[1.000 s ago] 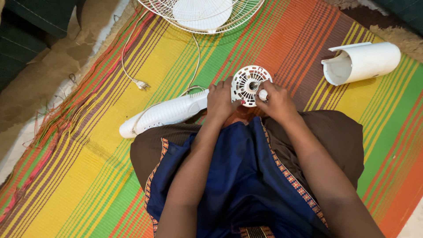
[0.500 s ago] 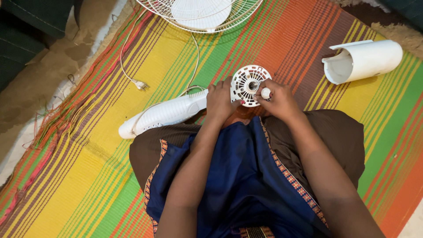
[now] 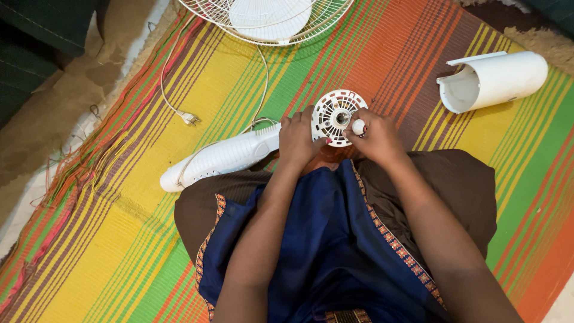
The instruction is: The person disassembles a small white fan by unscrewing the rear cover, removes the motor housing, and then reassembles it by placing the motor back into the housing and securing the cover.
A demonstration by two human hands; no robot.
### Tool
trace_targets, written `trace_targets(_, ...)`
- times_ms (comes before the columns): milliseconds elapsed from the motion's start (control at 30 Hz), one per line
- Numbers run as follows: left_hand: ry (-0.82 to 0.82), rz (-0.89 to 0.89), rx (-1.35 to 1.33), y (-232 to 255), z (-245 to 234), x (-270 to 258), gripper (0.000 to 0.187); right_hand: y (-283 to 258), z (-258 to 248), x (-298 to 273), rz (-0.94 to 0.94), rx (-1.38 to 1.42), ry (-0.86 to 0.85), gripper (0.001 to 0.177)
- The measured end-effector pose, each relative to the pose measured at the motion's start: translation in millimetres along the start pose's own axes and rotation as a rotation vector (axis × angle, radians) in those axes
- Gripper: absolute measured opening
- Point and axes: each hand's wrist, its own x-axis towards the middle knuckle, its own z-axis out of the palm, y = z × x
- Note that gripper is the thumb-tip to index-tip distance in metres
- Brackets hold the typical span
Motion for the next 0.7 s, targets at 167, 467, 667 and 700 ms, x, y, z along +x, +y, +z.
trace_targets(167,0.015,-0.001,-0.013,-0.6,2.7,-1.4,0.096,-1.4,5.5,-0.4,0.083,-0.046,0.033,0.027)
trace_targets(467,0.007,-0.019,0.006,3.8,-0.2,-0.1,0.095,7.5,5.7,6.7,0.12,0.012,-0.016,0.029)
trace_targets(667,-0.01,-0.022,-0.008,4.5,-1.7,0.7,0.096,14.7,-2.4,4.8,0.084,0.161,-0.074,0.022)
trace_targets(700,-0.02,-0.03,-0.017,4.3,-1.6,1.1,0.097,15.0,-3.3,4.7,0.109,0.162,-0.082,0.022)
